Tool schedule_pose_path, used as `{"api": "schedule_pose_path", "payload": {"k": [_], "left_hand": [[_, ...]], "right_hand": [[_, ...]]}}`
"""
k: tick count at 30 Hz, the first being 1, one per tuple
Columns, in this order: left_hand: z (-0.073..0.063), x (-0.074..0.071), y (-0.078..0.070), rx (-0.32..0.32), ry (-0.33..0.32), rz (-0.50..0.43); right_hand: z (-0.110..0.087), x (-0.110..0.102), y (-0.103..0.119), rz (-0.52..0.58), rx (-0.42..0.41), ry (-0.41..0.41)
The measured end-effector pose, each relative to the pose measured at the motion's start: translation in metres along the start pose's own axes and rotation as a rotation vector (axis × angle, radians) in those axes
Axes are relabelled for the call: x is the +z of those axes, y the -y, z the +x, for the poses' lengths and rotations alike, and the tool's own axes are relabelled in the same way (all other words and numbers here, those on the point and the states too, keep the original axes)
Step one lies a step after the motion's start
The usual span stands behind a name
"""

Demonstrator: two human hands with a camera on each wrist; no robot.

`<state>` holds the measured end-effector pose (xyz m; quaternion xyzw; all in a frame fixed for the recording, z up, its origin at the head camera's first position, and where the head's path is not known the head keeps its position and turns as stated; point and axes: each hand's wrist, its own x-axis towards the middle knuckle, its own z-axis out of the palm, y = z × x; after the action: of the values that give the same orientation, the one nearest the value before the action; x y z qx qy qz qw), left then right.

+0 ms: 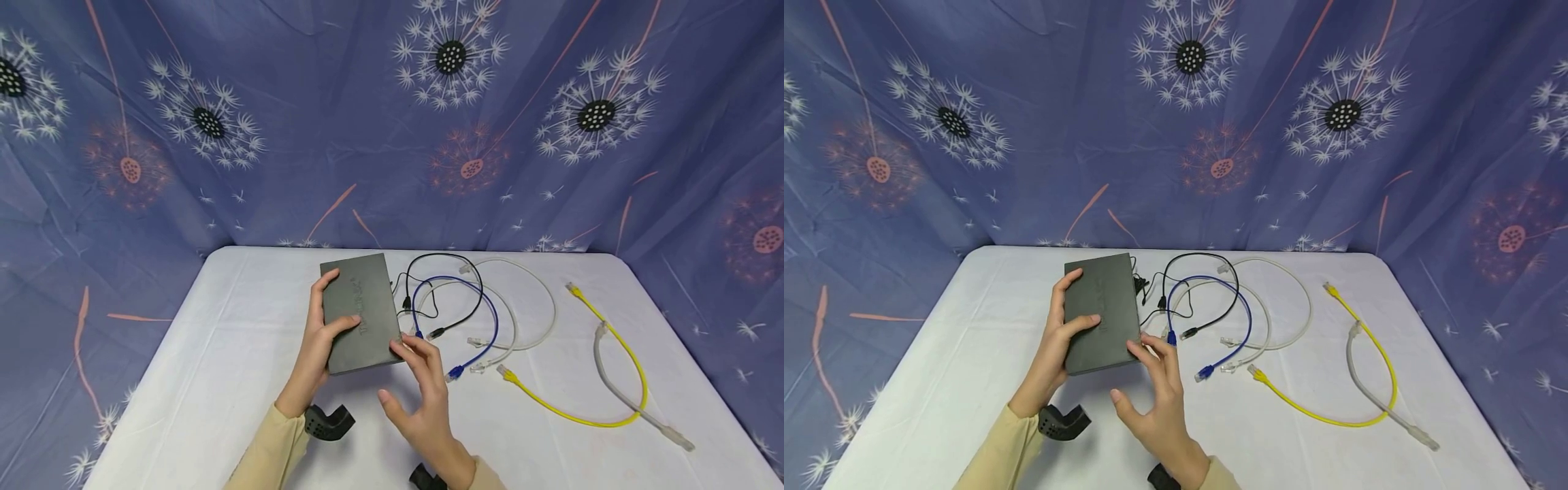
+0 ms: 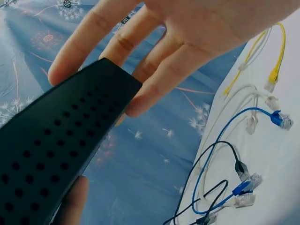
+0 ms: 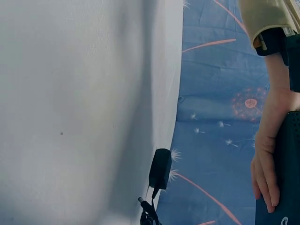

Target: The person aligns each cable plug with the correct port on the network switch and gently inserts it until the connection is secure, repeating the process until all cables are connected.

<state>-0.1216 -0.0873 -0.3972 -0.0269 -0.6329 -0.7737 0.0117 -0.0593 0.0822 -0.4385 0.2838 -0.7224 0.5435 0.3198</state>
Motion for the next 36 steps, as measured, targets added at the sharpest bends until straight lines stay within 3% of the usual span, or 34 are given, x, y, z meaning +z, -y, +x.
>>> {"api": "schedule_pose_path", "payload": {"k": [5, 15, 23, 29, 36], "left_hand": [[0.0, -0.003, 0.0, 0.006, -0.017, 0.043], [0.001, -0.003, -0.002, 0.066, 0.014, 0.041], [-0.001, -0.003, -0.004, 0.073, 0.047, 0.059], [-0.002, -0.007, -0.004, 0.048, 0.062, 0.074], [-0.001, -0.011, -0.003, 0.0, 0.094, 0.035]], "right_hand": [[-0.001, -0.001, 0.0, -0.015, -0.014, 0.014], [0.005, -0.007, -0.003, -0.014, -0.04, 0.015], [0.008, -0.011, -0.01, 0.059, -0.012, 0.023], [0.016, -0.018, -0.013, 0.108, 0.033, 0.053], [0.034, -0.028, 0.001, 0.134, 0.167, 0.085]]}}
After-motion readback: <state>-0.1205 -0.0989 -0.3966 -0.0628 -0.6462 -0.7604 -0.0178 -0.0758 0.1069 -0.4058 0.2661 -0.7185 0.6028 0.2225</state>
